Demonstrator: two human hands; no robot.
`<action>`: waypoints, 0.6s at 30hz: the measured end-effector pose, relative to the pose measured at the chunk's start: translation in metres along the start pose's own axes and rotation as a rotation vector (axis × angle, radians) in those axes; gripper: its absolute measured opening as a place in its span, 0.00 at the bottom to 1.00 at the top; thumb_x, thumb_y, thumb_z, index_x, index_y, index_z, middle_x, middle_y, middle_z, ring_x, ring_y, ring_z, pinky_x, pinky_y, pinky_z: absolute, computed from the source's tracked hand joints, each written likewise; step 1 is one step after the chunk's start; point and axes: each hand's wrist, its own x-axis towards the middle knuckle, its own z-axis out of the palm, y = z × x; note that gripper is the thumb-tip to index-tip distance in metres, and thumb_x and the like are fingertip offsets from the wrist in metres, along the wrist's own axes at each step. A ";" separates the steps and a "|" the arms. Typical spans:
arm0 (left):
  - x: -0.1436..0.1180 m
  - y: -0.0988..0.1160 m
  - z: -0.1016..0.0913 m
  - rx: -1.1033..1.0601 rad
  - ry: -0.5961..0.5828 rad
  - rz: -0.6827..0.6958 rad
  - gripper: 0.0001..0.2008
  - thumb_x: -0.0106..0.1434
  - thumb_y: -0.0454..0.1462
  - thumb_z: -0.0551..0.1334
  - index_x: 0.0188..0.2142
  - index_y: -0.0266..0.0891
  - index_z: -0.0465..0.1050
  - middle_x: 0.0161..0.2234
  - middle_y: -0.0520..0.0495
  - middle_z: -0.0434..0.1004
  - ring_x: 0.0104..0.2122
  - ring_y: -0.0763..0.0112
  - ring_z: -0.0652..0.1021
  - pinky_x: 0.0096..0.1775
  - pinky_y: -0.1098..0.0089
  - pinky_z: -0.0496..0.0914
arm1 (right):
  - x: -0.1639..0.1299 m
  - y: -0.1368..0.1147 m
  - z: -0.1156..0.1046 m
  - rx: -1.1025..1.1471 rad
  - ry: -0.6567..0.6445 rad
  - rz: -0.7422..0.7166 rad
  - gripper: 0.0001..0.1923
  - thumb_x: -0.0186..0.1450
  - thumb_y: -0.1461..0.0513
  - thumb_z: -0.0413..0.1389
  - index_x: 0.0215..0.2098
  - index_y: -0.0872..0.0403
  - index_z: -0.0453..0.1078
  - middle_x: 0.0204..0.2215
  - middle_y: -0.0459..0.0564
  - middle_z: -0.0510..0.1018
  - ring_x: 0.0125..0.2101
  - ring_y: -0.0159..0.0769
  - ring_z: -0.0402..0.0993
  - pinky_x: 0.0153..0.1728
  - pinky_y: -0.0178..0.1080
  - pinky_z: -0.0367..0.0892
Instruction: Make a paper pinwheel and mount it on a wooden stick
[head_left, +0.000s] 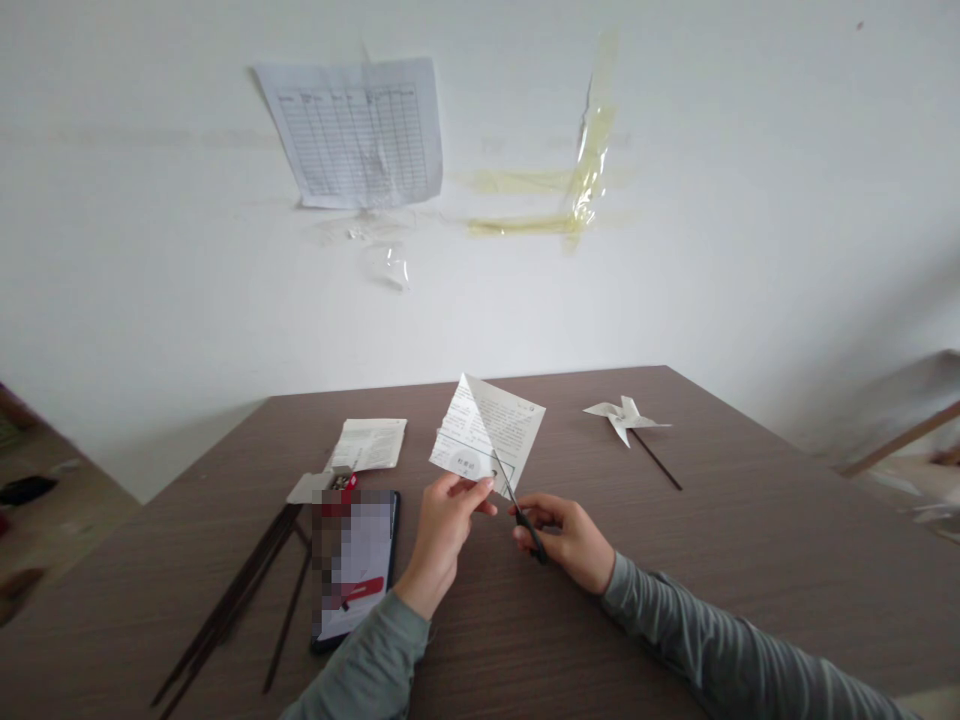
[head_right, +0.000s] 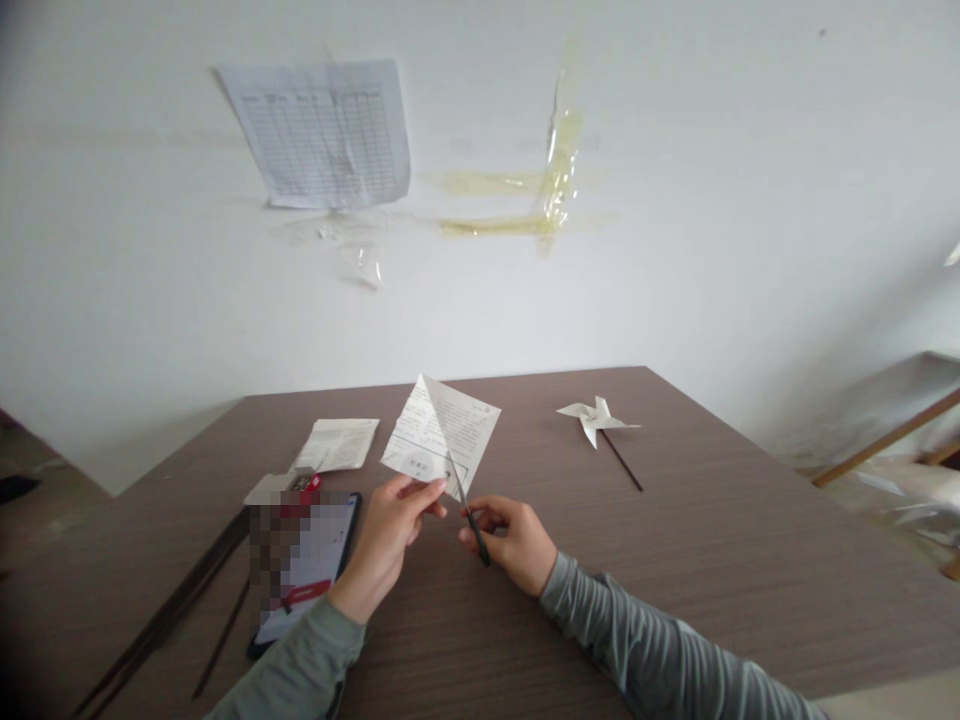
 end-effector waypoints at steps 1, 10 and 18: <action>0.000 -0.001 0.000 0.001 -0.001 0.002 0.15 0.51 0.43 0.88 0.29 0.41 0.87 0.24 0.47 0.86 0.24 0.66 0.80 0.22 0.73 0.65 | 0.000 0.000 0.000 0.002 0.001 0.000 0.35 0.54 0.29 0.84 0.41 0.45 0.90 0.29 0.57 0.88 0.35 0.63 0.90 0.42 0.59 0.87; 0.002 -0.002 -0.001 -0.001 -0.008 0.006 0.16 0.50 0.44 0.88 0.29 0.41 0.87 0.22 0.48 0.85 0.22 0.68 0.79 0.21 0.74 0.58 | 0.000 0.001 0.001 0.004 0.006 -0.003 0.33 0.55 0.30 0.84 0.41 0.45 0.91 0.30 0.57 0.89 0.35 0.62 0.90 0.44 0.59 0.87; 0.002 -0.001 -0.001 0.010 -0.020 -0.012 0.15 0.50 0.44 0.87 0.27 0.42 0.86 0.21 0.49 0.84 0.20 0.69 0.77 0.21 0.74 0.60 | 0.002 0.002 0.000 0.003 0.020 -0.020 0.36 0.56 0.29 0.84 0.44 0.46 0.92 0.31 0.57 0.90 0.34 0.61 0.90 0.41 0.57 0.87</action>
